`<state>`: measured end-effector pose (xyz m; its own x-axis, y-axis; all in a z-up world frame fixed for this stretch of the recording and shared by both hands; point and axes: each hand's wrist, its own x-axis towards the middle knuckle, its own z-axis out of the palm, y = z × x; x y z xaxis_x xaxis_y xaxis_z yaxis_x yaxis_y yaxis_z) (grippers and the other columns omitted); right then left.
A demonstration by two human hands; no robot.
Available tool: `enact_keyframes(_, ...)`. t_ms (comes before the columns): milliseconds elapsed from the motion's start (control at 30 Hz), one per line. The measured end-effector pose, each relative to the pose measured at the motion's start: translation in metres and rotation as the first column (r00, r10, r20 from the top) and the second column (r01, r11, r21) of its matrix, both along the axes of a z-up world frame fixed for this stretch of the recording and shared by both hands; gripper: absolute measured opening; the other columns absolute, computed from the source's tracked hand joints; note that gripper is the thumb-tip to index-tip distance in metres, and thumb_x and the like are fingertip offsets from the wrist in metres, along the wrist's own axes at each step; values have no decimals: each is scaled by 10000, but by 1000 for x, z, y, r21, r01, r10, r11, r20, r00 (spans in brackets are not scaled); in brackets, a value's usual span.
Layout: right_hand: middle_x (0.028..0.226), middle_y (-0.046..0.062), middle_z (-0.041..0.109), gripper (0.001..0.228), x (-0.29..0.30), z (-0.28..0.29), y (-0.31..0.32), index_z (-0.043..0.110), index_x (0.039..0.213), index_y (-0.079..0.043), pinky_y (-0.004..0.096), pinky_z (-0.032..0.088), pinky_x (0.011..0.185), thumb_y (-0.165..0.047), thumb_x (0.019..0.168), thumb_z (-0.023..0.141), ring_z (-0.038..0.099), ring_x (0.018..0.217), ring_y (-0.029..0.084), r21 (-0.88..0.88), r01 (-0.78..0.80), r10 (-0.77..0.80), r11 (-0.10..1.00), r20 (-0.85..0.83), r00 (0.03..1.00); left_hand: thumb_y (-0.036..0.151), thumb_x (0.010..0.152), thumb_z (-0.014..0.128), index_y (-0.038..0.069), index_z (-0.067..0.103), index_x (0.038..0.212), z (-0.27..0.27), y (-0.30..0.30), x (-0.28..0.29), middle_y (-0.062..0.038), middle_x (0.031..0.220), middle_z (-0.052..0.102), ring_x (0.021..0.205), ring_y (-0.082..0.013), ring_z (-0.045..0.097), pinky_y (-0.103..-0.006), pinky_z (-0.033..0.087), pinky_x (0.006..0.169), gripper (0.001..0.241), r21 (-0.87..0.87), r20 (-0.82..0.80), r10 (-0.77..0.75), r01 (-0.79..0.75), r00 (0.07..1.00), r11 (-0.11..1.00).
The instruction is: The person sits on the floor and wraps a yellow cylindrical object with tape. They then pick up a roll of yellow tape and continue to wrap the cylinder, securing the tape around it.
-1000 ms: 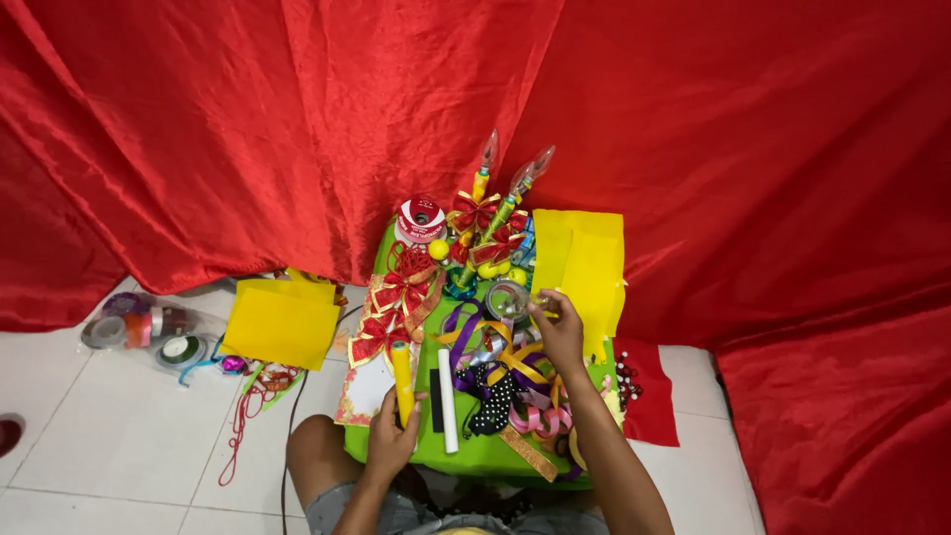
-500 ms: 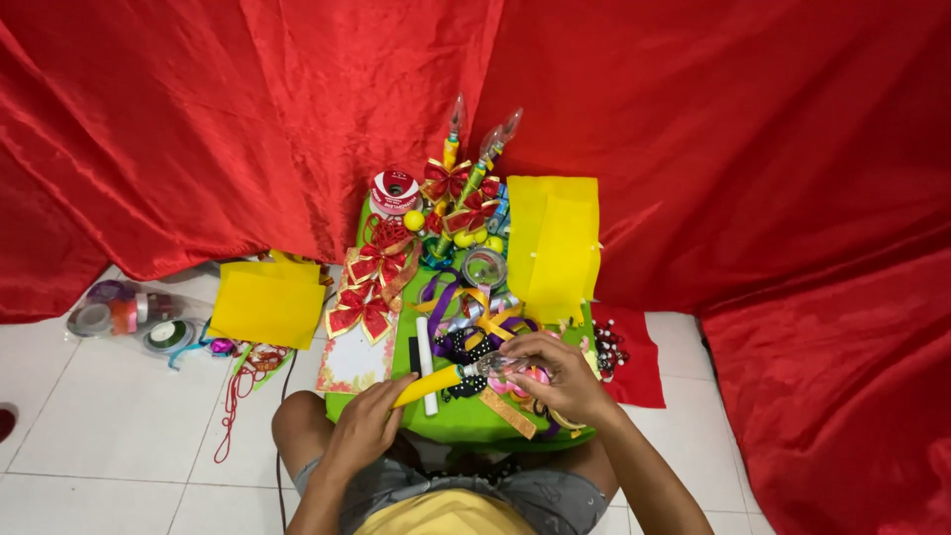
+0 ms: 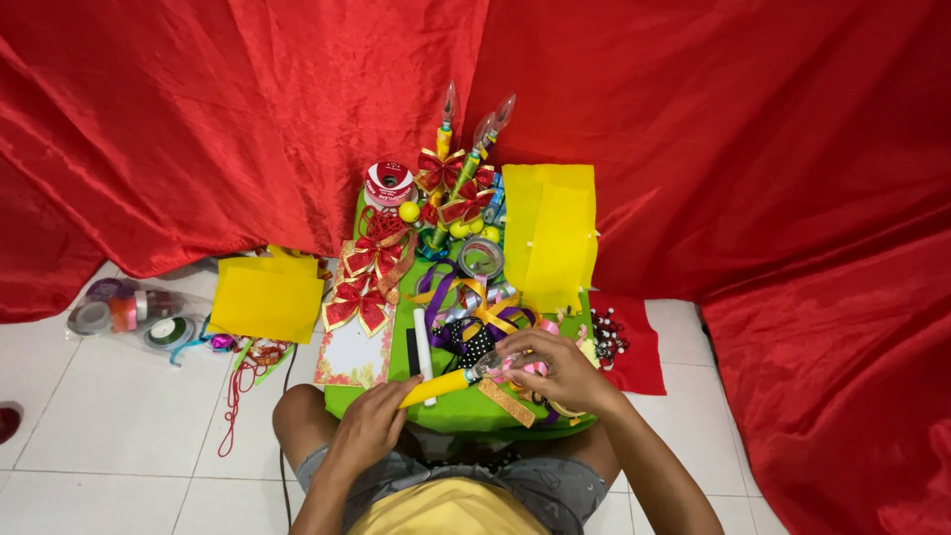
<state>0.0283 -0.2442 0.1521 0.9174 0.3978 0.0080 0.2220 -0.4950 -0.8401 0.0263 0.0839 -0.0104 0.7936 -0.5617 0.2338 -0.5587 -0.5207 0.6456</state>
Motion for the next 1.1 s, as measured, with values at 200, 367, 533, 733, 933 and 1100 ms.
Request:
enact_keyframes(200, 1192, 72, 716, 351, 6, 3, -5, 682, 1223, -122, 381, 582, 922, -365, 971, 656, 700, 1094, 233, -92, -40, 45, 995, 51, 998, 31, 911, 632, 172, 487, 1516, 1, -1, -3, -90, 1251, 697, 1064, -321, 665, -481, 562, 812, 639, 28, 49, 2, -4, 999, 1000)
enact_keyframes(367, 1245, 73, 709, 500, 7, 4, 0, 644, 1289, -127, 407, 557, 913, -505, 975, 550, 690, 1117, 231, -235, 26, -34, 972, -27, 999, 26, 916, 622, 169, 485, 1519, 1, -3, -4, -86, 1246, 698, 1058, -315, 660, -472, 544, 795, 635, 29, 56, 3, -5, 998, 1000)
enact_keyframes(533, 1020, 32, 748, 385, 10, -5, 5, 671, 1177, -152, 385, 502, 680, -452, 1031, 480, 691, 810, 211, -297, 70, -62, 952, 38, 997, -5, 903, 614, 145, 506, 1500, 8, -8, -6, -101, 1129, 701, 921, -307, 646, -452, 524, 720, 624, 29, 83, 14, -16, 996, 999)
enact_keyframes(733, 1039, 110, 713, 635, 7, 22, 9, 476, 1410, -132, 399, 503, 730, -568, 956, 394, 784, 722, 190, -305, -56, -20, 951, -242, 970, -3, 907, 610, 141, 496, 1502, 5, -6, -7, -101, 1137, 699, 946, -306, 643, -451, 526, 737, 623, 29, 76, 7, -9, 997, 1000)
enact_keyframes(933, 661, 3, 643, 444, 11, 13, 3, 571, 1188, -135, 331, 396, 550, -524, 1004, 460, 520, 537, 117, -326, -183, 108, 928, -235, 966, -2, 913, 614, 145, 501, 1499, 9, -6, -9, -98, 1196, 706, 1022, -303, 660, -459, 551, 831, 615, 45, 82, 7, -11, 997, 999)
enact_keyframes(1100, 854, 90, 769, 645, 11, -1, 4, 717, 1132, -112, 374, 502, 660, -601, 1000, 318, 726, 718, 210, -459, -63, 21, 886, -97, 995, -35, 896, 605, 122, 507, 1481, 9, -7, -9, -111, 1139, 708, 969, -305, 658, -461, 541, 788, 613, 21, 118, -25, 22, 993, 1000)
